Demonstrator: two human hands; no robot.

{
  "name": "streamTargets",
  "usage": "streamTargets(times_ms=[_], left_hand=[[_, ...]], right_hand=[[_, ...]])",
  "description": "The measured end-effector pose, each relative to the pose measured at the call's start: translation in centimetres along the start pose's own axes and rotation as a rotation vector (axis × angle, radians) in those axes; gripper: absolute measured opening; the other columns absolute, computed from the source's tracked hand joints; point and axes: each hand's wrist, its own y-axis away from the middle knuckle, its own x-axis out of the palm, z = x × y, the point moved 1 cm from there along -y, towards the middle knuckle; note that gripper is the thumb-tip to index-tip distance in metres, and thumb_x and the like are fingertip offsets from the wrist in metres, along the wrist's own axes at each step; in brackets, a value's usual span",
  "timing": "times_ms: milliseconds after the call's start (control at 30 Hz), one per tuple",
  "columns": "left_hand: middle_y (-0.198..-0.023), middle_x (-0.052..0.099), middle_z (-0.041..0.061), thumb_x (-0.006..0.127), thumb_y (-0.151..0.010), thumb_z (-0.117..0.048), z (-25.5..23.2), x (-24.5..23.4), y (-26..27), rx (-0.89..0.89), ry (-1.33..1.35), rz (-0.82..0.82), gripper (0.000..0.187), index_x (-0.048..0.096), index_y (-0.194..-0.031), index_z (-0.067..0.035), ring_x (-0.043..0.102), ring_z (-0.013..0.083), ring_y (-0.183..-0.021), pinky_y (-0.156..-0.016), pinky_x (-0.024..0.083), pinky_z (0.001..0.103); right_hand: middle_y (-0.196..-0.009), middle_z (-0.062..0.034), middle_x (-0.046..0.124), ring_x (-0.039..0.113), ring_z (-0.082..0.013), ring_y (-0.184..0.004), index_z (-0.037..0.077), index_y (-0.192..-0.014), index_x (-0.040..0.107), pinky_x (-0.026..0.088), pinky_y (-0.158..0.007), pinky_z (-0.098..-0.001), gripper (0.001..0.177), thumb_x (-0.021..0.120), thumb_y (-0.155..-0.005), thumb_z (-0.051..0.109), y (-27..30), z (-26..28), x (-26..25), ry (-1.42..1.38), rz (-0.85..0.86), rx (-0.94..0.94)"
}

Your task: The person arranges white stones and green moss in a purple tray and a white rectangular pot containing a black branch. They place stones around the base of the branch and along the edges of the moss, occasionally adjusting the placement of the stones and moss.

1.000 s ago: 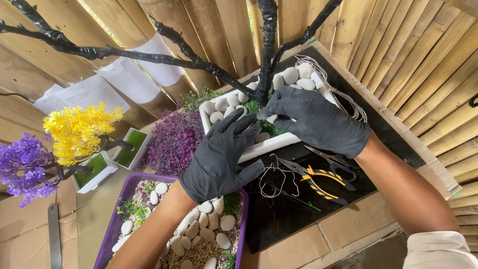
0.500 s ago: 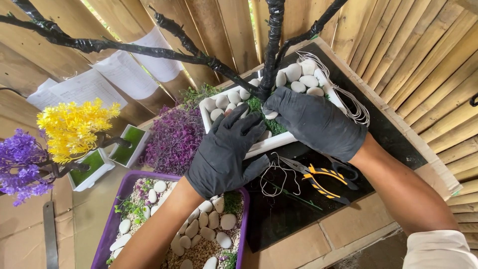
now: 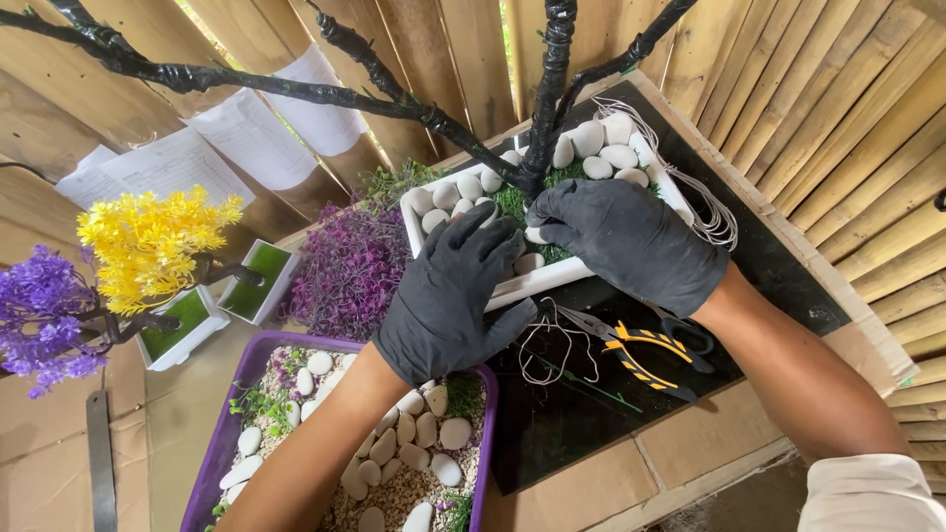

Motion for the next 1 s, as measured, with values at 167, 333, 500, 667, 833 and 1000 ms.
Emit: streamTargets(times_ms=[167,333,500,667,833,1000], left_hand=[[-0.131,0.063,0.015,0.061,-0.091,-0.059,-0.1,-0.3,-0.3,0.019,-0.023,0.004,0.061,0.063,-0.126,-0.009,0.05,0.0419,-0.14,-0.117,0.036,0.059],[-0.131,0.063,0.015,0.064,-0.09,-0.055,-0.2,-0.3,-0.4,0.032,-0.029,-0.007,0.06,0.062,-0.127,-0.009,0.052,0.0423,-0.138,-0.118,0.037,0.058],[-0.139,0.059,0.018,0.064,-0.094,-0.052,-0.3,0.0,-0.1,0.025,-0.008,-0.019,0.063,0.058,-0.138,-0.008,0.048,0.0451,-0.141,-0.117,0.036,0.061],[-0.139,0.059,0.021,0.067,-0.091,-0.053,-0.1,0.2,0.1,-0.016,-0.029,-0.018,0.069,0.057,-0.141,-0.007,0.048,0.0478,-0.14,-0.115,0.038,0.063],[-0.14,0.059,0.021,0.067,-0.09,-0.055,0.1,0.4,0.5,-0.026,-0.07,-0.013,0.073,0.056,-0.141,-0.004,0.048,0.0459,-0.141,-0.114,0.039,0.061],[-0.14,0.059,0.021,0.067,-0.089,-0.055,0.1,0.4,0.3,-0.023,-0.108,0.008,0.072,0.058,-0.138,-0.004,0.048,0.0458,-0.14,-0.113,0.04,0.061]], right_hand=[[-0.098,-0.0087,0.076,0.072,-0.0324,-0.1,0.013,-0.115,0.071,0.059,-0.082,-0.0428,0.027,0.065,-0.101,0.036,0.5,-0.9,0.5,0.093,-0.023,0.052],[-0.1,-0.0098,0.076,0.071,-0.0347,-0.101,0.015,-0.116,0.072,0.058,-0.082,-0.0451,0.025,0.065,-0.102,0.034,0.1,-0.2,0.3,0.087,-0.027,0.051],[-0.098,-0.0104,0.077,0.072,-0.0355,-0.098,0.013,-0.116,0.072,0.058,-0.079,-0.0465,0.026,0.065,-0.102,0.033,0.0,0.1,0.3,0.061,-0.039,0.052],[-0.098,-0.0088,0.077,0.072,-0.0345,-0.099,0.015,-0.115,0.073,0.058,-0.08,-0.0461,0.027,0.067,-0.101,0.038,0.0,0.3,0.5,0.058,-0.067,0.062],[-0.096,-0.0097,0.077,0.073,-0.0348,-0.096,0.014,-0.114,0.073,0.059,-0.076,-0.0444,0.025,0.071,-0.099,0.034,0.2,0.0,0.4,0.057,-0.115,0.021],[-0.094,-0.0108,0.077,0.073,-0.0346,-0.096,0.013,-0.112,0.074,0.059,-0.077,-0.0446,0.024,0.072,-0.097,0.031,0.3,0.1,1.0,0.114,-0.128,0.008]])
